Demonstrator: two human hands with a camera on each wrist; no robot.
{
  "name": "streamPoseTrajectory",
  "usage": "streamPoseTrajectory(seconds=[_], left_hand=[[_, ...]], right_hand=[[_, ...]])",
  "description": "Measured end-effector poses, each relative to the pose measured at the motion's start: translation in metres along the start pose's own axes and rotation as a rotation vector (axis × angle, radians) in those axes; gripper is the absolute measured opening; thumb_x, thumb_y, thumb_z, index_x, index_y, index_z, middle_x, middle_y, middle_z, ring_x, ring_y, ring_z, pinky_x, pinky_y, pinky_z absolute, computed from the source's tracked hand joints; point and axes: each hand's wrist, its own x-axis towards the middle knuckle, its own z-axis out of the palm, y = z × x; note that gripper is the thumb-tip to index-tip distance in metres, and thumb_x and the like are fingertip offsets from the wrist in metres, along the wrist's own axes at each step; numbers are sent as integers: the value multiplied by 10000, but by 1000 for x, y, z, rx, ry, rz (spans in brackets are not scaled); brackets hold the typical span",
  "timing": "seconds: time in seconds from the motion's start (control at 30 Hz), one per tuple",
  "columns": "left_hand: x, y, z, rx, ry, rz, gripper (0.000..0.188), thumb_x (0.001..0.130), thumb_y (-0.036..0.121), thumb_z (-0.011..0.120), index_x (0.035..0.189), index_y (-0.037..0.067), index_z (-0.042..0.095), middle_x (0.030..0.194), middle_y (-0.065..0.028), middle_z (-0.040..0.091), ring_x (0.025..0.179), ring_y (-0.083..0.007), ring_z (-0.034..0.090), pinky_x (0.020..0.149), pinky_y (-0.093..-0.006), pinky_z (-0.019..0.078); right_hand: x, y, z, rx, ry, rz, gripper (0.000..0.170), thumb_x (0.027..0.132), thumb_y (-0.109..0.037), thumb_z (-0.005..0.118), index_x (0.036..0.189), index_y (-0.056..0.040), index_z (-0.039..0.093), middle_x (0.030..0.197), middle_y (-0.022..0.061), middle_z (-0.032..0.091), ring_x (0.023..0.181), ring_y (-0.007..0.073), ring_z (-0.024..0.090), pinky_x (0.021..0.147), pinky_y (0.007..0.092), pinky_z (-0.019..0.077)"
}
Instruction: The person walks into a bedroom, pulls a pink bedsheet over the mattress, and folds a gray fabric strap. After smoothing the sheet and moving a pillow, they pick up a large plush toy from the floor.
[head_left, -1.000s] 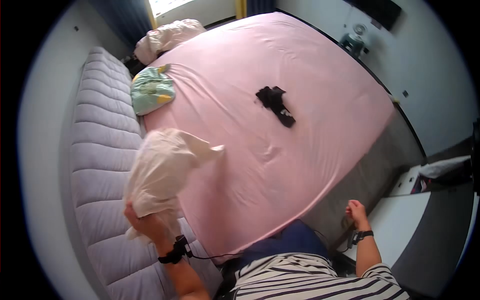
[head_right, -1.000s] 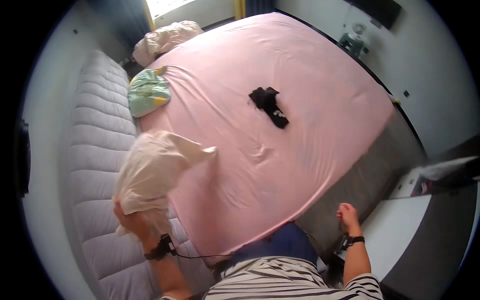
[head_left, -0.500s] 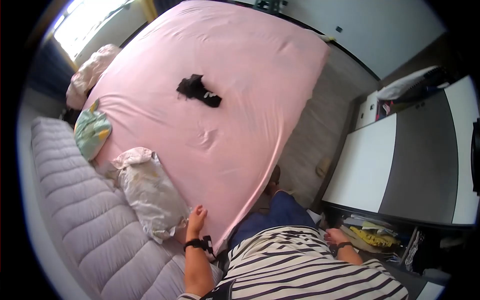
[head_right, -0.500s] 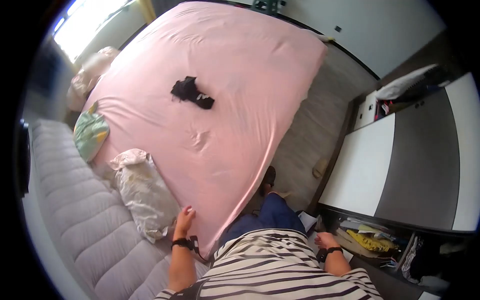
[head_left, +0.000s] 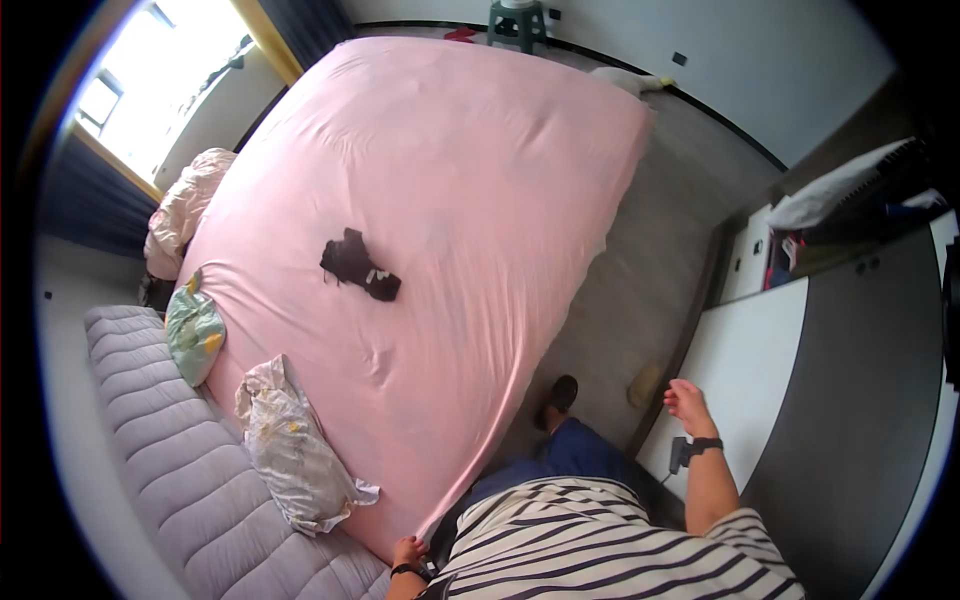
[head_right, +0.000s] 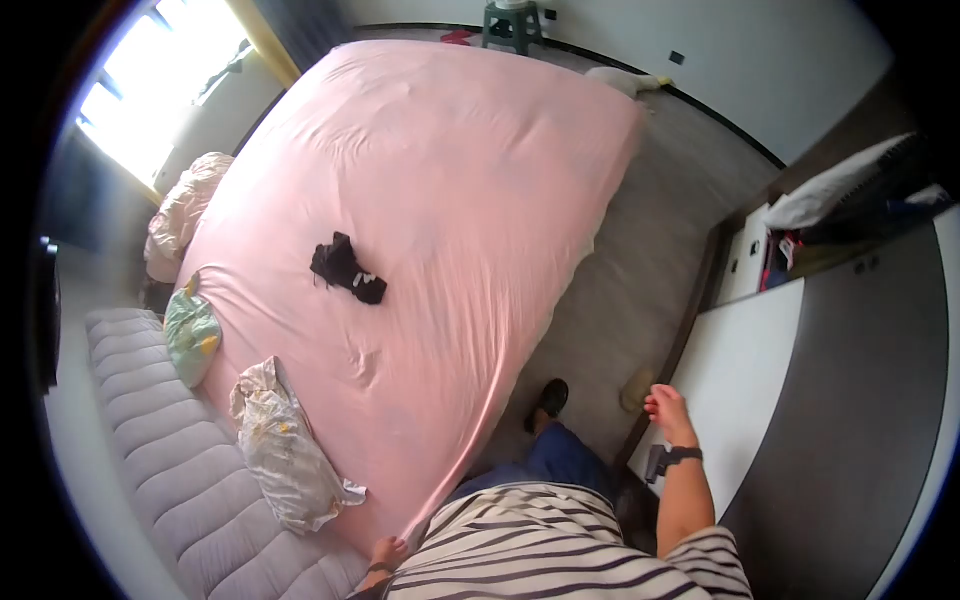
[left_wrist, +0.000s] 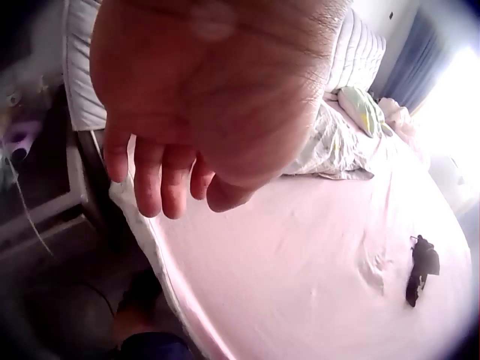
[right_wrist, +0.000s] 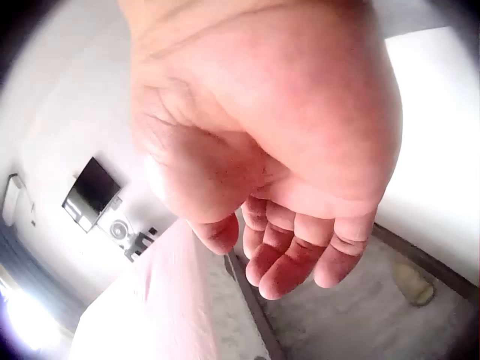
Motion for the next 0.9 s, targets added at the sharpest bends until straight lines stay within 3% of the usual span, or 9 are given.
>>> streamPoseTrajectory(seconds=[0.07, 0.13, 0.2, 0.23, 0.27, 0.33, 0.57, 0.77, 0.9], left_hand=[[0, 21, 56, 141, -88, 44, 176, 823, 173, 472, 992, 123, 473, 673, -56, 522, 540, -199, 536, 430, -339, 382], [-8, 59, 130, 626, -148, 407, 270, 814, 186, 508, 1058, 69, 511, 767, -87, 571, 646, -194, 567, 559, -336, 451], [-33, 110, 235, 365, -183, 410, 341, 803, 184, 525, 1090, 0, 526, 828, -115, 605, 723, -180, 591, 650, -312, 479], [-32, 132, 274, 499, -232, 640, 368, 804, 188, 518, 1105, -22, 521, 843, -123, 615, 738, -185, 599, 667, -302, 475], [-63, 164, 313, 670, -276, 704, 395, 804, 219, 521, 1162, 55, 501, 928, -78, 615, 790, -169, 585, 652, -263, 433], [-115, 202, 378, 602, -295, 779, 381, 806, 206, 521, 1116, -16, 526, 857, -114, 626, 748, -177, 595, 703, -289, 465], [-55, 205, 465, 597, -307, 646, 357, 797, 222, 546, 1071, -5, 563, 832, -96, 629, 711, -178, 598, 667, -291, 469], [-2, 194, 491, 736, -347, 177, 270, 783, 187, 546, 999, 32, 593, 782, -77, 616, 610, -167, 580, 527, -295, 454], [9, 255, 561, 942, -340, 587, 319, 772, 203, 541, 1032, 23, 581, 787, -78, 617, 651, -182, 581, 578, -306, 456]], right_hand=[[18, -41, -34, 16, 47, -43, 220, 849, -273, 549, 1007, -122, 530, 749, -11, 555, 636, 85, 535, 530, 226, 413], [30, -68, -69, 0, 107, -71, 224, 848, -275, 545, 1014, -125, 532, 753, -19, 542, 647, 82, 526, 534, 227, 403], [45, -85, -96, 3, 186, -82, 223, 846, -275, 541, 1012, -128, 534, 749, -27, 527, 642, 82, 512, 538, 230, 394], [52, -91, -104, 3, 231, -79, 222, 844, -275, 539, 1011, -129, 535, 745, -31, 520, 634, 82, 505, 541, 231, 392], [54, -98, -107, 10, 256, -79, 197, 842, -264, 533, 986, -130, 534, 733, -24, 515, 626, 84, 497, 532, 231, 388], [67, -89, -113, 10, 236, -50, 186, 838, -258, 530, 974, -131, 530, 724, -17, 512, 624, 87, 496, 520, 235, 386], [96, -49, -138, 79, 155, 240, 118, 833, -236, 522, 886, -132, 503, 692, 5, 513, 589, 131, 512, 466, 264, 382], [124, -70, -199, 195, 317, 527, 77, 822, -182, 500, 832, -110, 473, 664, 42, 501, 567, 192, 511, 446, 331, 375], [183, -171, -203, 130, 301, 324, 117, 815, -183, 459, 721, -116, 479, 643, 32, 479, 544, 164, 475, 431, 303, 361]])
